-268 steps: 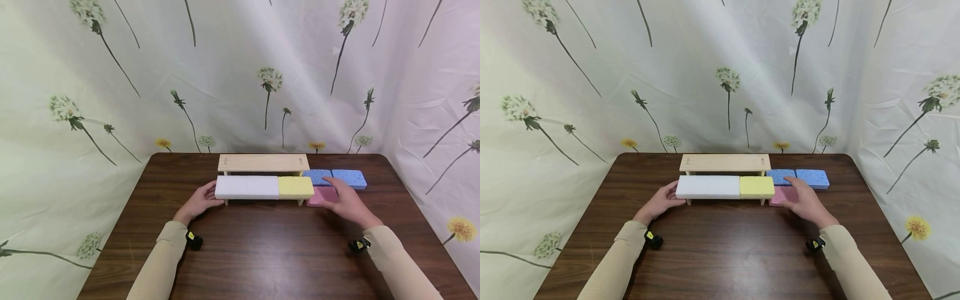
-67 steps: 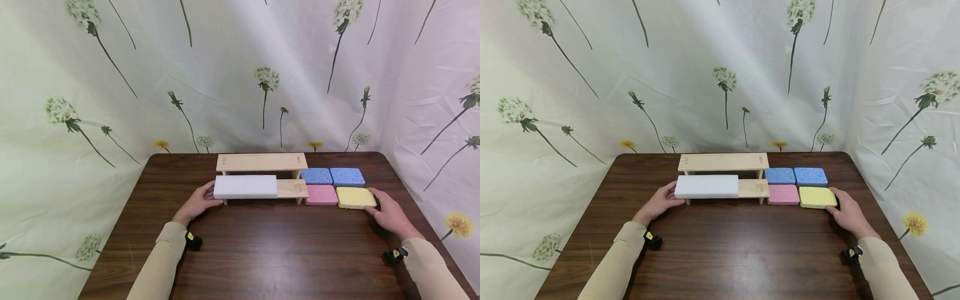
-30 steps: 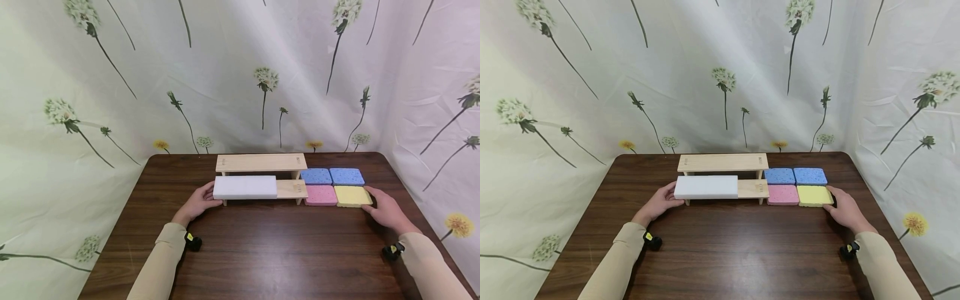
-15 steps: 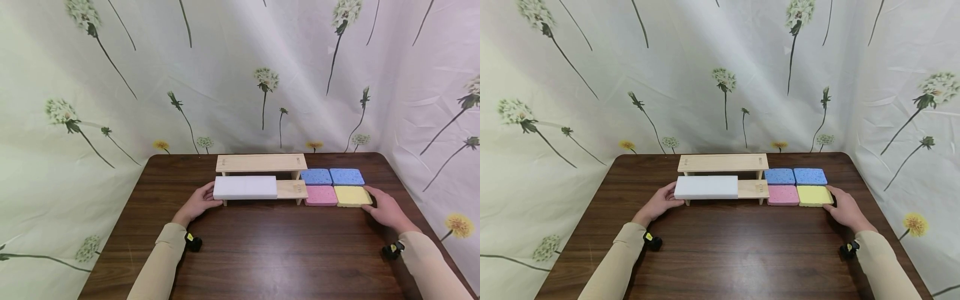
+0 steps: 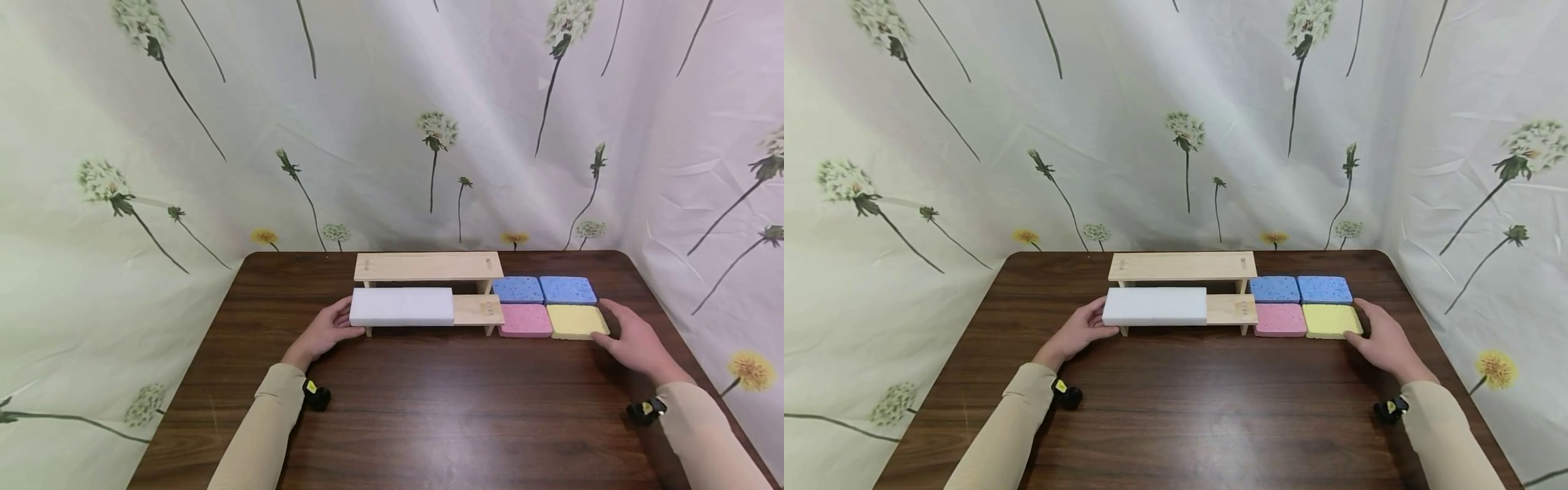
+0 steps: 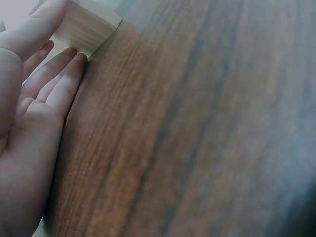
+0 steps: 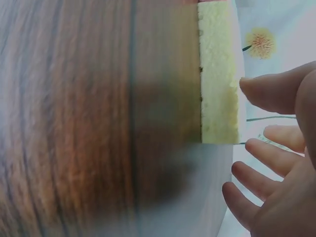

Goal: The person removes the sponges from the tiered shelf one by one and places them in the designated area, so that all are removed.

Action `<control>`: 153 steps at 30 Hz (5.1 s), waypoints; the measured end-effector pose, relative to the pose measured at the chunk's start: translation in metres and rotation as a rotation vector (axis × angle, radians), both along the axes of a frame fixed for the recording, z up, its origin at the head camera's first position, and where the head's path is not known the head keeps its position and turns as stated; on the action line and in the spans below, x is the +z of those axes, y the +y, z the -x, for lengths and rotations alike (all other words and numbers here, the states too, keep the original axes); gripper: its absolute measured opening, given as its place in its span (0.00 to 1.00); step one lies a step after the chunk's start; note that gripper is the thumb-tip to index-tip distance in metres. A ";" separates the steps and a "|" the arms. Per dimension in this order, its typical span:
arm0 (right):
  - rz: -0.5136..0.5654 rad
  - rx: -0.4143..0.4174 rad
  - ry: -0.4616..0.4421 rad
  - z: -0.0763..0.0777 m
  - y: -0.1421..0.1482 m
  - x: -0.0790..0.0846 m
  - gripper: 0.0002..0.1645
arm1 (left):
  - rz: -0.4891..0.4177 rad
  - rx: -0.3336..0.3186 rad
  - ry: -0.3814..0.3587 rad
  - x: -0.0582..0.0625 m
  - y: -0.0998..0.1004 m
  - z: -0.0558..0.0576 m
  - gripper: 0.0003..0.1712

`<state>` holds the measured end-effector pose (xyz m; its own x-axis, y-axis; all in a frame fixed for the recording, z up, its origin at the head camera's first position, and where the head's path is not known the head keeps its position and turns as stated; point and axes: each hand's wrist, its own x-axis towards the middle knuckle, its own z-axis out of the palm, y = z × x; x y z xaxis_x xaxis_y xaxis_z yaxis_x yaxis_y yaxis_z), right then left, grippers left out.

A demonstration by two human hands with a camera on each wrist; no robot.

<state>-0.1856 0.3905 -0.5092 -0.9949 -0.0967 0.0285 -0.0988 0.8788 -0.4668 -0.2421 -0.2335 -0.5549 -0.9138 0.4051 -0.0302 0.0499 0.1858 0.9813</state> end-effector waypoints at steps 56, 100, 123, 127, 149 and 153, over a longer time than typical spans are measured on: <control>0.215 0.413 0.181 0.026 -0.166 0.029 0.44 | 0.012 0.011 -0.012 0.002 0.001 0.000 0.51; 0.083 0.459 0.095 0.045 -0.233 0.022 0.56 | 0.005 0.010 -0.010 -0.001 -0.001 0.002 0.51; 0.072 0.426 0.060 0.047 -0.233 0.017 0.53 | 0.011 0.001 -0.007 -0.001 0.000 0.001 0.51; 0.089 0.426 0.062 0.045 -0.231 0.018 0.52 | 0.009 0.001 -0.003 -0.001 0.000 0.001 0.51; 0.113 0.419 0.117 0.037 -0.219 0.017 0.51 | 0.014 0.004 0.004 0.000 0.000 0.001 0.51; 0.119 0.419 0.119 0.034 -0.216 0.018 0.51 | 0.014 0.006 -0.001 0.001 0.000 0.000 0.51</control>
